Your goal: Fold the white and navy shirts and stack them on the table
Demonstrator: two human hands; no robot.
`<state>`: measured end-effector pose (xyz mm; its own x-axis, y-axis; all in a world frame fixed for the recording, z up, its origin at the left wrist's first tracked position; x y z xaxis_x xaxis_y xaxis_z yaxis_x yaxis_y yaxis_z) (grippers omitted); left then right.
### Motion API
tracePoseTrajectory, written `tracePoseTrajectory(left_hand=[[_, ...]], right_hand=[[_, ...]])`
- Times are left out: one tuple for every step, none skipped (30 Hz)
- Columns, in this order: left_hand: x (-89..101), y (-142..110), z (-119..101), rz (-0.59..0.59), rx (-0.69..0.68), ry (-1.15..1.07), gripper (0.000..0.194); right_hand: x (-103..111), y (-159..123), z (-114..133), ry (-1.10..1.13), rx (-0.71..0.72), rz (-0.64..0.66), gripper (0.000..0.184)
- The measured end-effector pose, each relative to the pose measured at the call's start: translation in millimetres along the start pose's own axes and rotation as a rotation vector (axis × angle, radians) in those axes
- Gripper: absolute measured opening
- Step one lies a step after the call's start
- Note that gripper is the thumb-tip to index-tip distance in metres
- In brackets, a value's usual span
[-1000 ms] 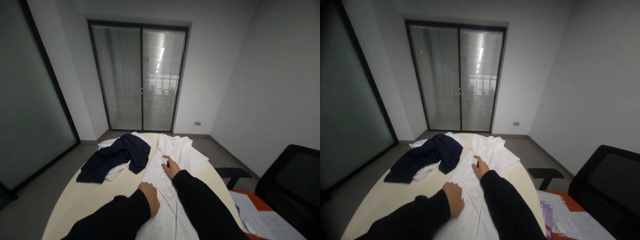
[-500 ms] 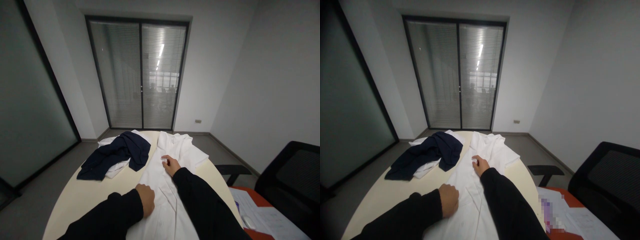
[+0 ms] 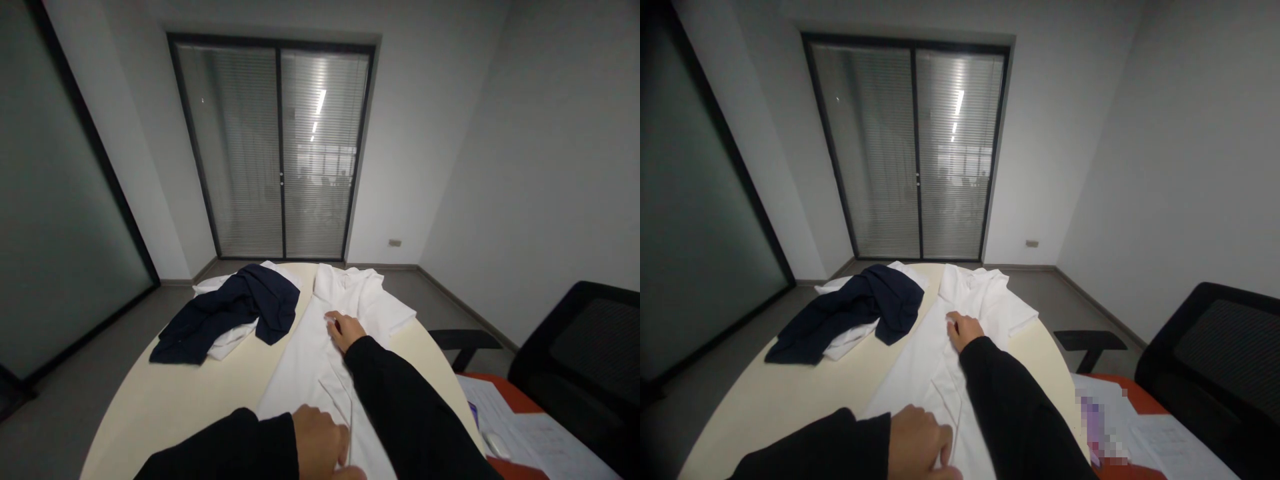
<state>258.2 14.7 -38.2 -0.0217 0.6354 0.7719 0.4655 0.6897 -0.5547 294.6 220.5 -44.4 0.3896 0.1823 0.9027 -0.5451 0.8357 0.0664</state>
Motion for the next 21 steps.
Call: tracePoseTrajectory(left_hand=[[-6.5, 4.9, 1.3, 0.017, 0.056, -0.035, 0.041], [-12.4, 9.5, 3.3, 0.03, 0.116, -0.062, 0.035], [-17.2, 13.4, 5.5, 0.041, 0.171, -0.085, 0.028], [-20.9, 16.4, 6.7, 0.057, 0.205, -0.104, 0.021], [-23.4, 18.5, 6.5, 0.078, 0.212, -0.122, 0.017], [-25.1, 19.1, 5.8, 0.109, 0.201, -0.14, 0.015], [-25.2, 18.0, 4.4, 0.14, 0.171, -0.16, 0.013], [-23.5, 15.1, 3.6, 0.161, 0.137, -0.185, 0.011], [-19.7, 10.8, 3.6, 0.164, 0.102, -0.216, 0.009], [-14.8, 6.0, 3.9, 0.153, 0.066, -0.249, 0.008], [-10.5, 1.6, 4.7, 0.142, 0.032, -0.279, 0.009], [-7.9, -1.8, 6.0, 0.136, 0.009, -0.299, 0.01], [-7.6, -3.6, 8.3, 0.139, 0.006, -0.298, 0.011], [-9.6, -3.7, 11.5, 0.154, 0.022, -0.277, 0.01], [-12.2, -2.5, 15.3, 0.163, 0.05, -0.245, 0.009], [-15.5, -0.4, 18.3, 0.174, 0.07, -0.218, 0.009], [-18.0, 2.3, 20.2, 0.177, 0.078, -0.207, 0.009], [-20.1, 5.0, 21.0, 0.174, 0.069, -0.214, 0.009], [-21.9, 7.6, 21.3, 0.172, 0.05, -0.234, 0.009], [-23.6, 9.7, 21.9, 0.172, 0.033, -0.258, 0.01], [-25.7, 11.5, 23.1, 0.177, 0.021, -0.278, 0.01]], right_hand=[[1.0, 0.1, -1.8, -0.005, -0.004, 0.013, 0.033], [1.6, 0.3, -3.5, -0.007, -0.002, 0.031, 0.033], [2.0, 0.7, -5.1, -0.005, 0.007, 0.054, 0.034], [2.3, 1.0, -6.6, -0.002, 0.02, 0.08, 0.036], [3.0, 1.0, -8.4, 0.001, 0.035, 0.105, 0.039], [4.2, 0.7, -10.7, 0.002, 0.047, 0.127, 0.042], [6.0, 0.0, -13.9, -0.002, 0.053, 0.142, 0.045], [8.4, -1.0, -18.0, -0.01, 0.053, 0.149, 0.046], [11.2, -2.3, -22.9, -0.023, 0.045, 0.148, 0.047], [14.0, -4.0, -28.2, -0.038, 0.032, 0.14, 0.046], [16.4, -5.8, -33.8, -0.054, 0.013, 0.127, 0.046], [18.2, -7.6, -39.3, -0.07, -0.01, 0.113, 0.045], [19.2, -9.4, -44.4, -0.084, -0.034, 0.099, 0.046], [19.3, -10.9, -48.7, -0.093, -0.057, 0.088, 0.047], [18.5, -12.0, -52.1, -0.103, -0.076, 0.082, 0.048], [17.1, -12.6, -54.4, -0.116, -0.089, 0.084, 0.049], [15.3, -12.7, -55.5, -0.133, -0.092, 0.092, 0.049], [13.9, -12.5, -55.8, -0.155, -0.087, 0.099, 0.048], [13.3, -12.0, -55.5, -0.184, -0.076, 0.105, 0.046], [13.4, -11.3, -55.3, -0.221, -0.061, 0.108, 0.043], [14.2, -10.7, -55.6, -0.262, -0.048, 0.107, 0.039]])
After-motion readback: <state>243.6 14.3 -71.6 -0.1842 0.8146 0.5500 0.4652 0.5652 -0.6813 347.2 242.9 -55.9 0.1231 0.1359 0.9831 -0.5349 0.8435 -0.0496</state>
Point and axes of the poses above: each hand's wrist, its own y-axis towards the middle knuckle, its own x-axis out of the back of the hand, z = x × y, the point moved 9 cm from there along y, towards the middle knuckle, and after that the axes turned 14 degrees about z, right-handed, at the moved point
